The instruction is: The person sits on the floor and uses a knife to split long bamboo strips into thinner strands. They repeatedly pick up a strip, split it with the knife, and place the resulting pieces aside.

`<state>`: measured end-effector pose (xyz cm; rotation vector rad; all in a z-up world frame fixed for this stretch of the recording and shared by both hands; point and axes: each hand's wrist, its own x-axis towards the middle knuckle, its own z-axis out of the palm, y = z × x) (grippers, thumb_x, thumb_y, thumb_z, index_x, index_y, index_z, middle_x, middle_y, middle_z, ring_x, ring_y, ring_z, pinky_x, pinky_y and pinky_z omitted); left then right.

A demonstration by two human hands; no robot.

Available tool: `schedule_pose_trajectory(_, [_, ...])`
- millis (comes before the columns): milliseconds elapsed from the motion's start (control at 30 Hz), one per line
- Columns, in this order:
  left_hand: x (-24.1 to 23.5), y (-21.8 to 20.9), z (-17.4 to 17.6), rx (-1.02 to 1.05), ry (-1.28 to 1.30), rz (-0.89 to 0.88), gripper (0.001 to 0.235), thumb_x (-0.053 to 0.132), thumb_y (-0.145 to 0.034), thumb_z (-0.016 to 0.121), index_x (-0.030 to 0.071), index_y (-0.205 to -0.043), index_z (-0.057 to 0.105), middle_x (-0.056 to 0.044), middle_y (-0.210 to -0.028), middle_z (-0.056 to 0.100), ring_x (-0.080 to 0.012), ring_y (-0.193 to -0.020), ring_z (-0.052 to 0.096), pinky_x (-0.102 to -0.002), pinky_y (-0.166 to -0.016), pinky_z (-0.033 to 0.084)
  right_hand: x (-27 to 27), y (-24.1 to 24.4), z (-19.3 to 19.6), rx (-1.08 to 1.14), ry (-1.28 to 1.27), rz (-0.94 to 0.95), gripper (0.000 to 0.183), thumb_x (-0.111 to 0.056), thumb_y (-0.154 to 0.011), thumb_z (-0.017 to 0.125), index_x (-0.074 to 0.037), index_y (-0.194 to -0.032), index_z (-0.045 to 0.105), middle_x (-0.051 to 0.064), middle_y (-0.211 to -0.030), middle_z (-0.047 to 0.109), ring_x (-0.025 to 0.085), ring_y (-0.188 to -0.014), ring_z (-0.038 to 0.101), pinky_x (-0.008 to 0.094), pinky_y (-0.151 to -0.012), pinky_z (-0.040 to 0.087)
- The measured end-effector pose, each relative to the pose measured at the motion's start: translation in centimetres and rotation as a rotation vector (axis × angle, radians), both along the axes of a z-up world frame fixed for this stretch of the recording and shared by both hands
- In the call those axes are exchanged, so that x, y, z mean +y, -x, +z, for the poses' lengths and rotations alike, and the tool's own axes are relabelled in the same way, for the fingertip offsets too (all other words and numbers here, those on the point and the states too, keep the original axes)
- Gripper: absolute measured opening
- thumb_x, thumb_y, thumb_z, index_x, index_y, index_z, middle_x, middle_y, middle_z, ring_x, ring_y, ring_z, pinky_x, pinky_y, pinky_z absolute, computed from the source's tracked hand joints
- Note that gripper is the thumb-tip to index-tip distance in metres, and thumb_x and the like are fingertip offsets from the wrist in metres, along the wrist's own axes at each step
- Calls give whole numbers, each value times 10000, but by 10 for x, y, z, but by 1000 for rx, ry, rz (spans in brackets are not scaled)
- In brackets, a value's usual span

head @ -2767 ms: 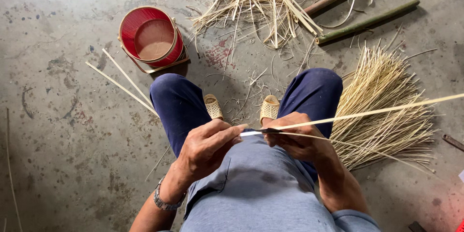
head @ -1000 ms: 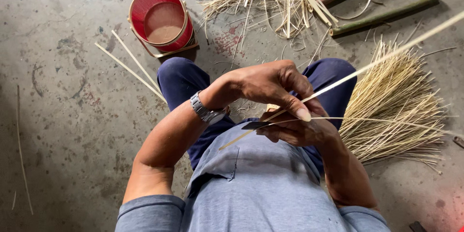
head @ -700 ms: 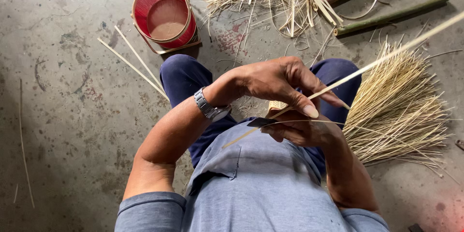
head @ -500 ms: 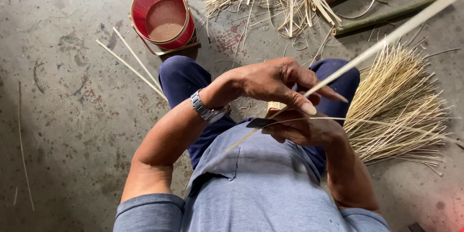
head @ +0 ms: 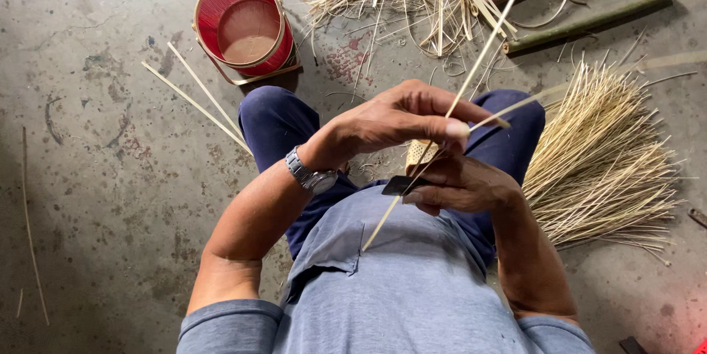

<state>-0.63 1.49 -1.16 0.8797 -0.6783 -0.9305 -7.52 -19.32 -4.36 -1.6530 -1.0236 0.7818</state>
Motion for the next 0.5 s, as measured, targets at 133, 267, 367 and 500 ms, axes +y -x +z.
schedule_pose_trajectory(133, [9,4,1,82,42,31,468,235,-1054,691,-29,-1430,607,-52,-974,747,-107,-911,696,-286,-862,570,-3,-1,-1,187,117,-22,344,-320,-1038,571,-38,-872,677,-6,-666,618,118,-590,603,290,-577,510])
schedule_pose_trajectory(267, [12,9,-3,102,33,98,334,163,-1034,719,-54,-1287,698,-79,-895,747,-127,-787,695,-284,-719,565,-3,0,-8,249,147,-32,335,-341,-1010,575,-50,-896,696,-8,-654,614,128,-579,586,297,-566,500])
schedule_pose_trajectory(367, [13,10,-5,174,28,127,256,132,-1008,739,-55,-1183,738,-92,-877,749,-139,-764,704,-281,-681,569,-2,2,-13,17,108,-16,321,-330,-1020,565,-75,-1033,759,-28,-660,637,137,-633,571,315,-697,480])
schedule_pose_trajectory(500, [13,10,-9,160,0,170,217,132,-997,750,-54,-1110,753,-87,-865,740,-134,-747,703,-273,-651,569,1,3,-14,-377,-117,14,328,-299,-1086,506,-93,-1102,761,-35,-785,642,171,-835,561,381,-902,413])
